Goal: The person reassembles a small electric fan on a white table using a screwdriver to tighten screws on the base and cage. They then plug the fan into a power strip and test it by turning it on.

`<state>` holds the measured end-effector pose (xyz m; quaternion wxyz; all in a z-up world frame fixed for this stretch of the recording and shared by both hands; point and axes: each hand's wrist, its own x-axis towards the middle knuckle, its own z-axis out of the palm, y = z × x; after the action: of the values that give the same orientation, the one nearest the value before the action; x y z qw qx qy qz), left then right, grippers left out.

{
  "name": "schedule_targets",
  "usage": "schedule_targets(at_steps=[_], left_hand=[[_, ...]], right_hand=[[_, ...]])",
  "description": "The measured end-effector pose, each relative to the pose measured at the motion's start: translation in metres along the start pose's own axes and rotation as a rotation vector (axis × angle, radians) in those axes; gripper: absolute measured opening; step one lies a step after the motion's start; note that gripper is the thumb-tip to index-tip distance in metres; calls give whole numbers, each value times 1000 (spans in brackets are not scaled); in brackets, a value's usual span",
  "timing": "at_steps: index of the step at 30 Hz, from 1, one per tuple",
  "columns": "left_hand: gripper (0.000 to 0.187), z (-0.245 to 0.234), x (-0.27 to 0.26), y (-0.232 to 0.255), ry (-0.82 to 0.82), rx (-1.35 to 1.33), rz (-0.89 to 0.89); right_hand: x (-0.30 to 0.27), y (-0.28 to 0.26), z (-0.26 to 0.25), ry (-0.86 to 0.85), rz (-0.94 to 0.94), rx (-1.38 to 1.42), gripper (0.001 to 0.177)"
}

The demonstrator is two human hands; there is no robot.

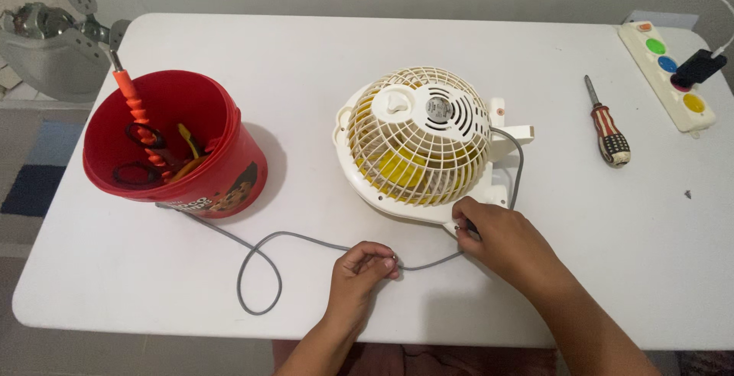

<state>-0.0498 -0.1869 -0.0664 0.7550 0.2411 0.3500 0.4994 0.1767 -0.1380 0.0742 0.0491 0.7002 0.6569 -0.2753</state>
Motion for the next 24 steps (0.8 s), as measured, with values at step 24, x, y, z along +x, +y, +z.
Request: schedule_targets(at_steps=[24], left_hand=[[10,-1,0,1,-8,-19,-14]], right_hand=[[-5,-3,-1,55,-51,-220,25]])
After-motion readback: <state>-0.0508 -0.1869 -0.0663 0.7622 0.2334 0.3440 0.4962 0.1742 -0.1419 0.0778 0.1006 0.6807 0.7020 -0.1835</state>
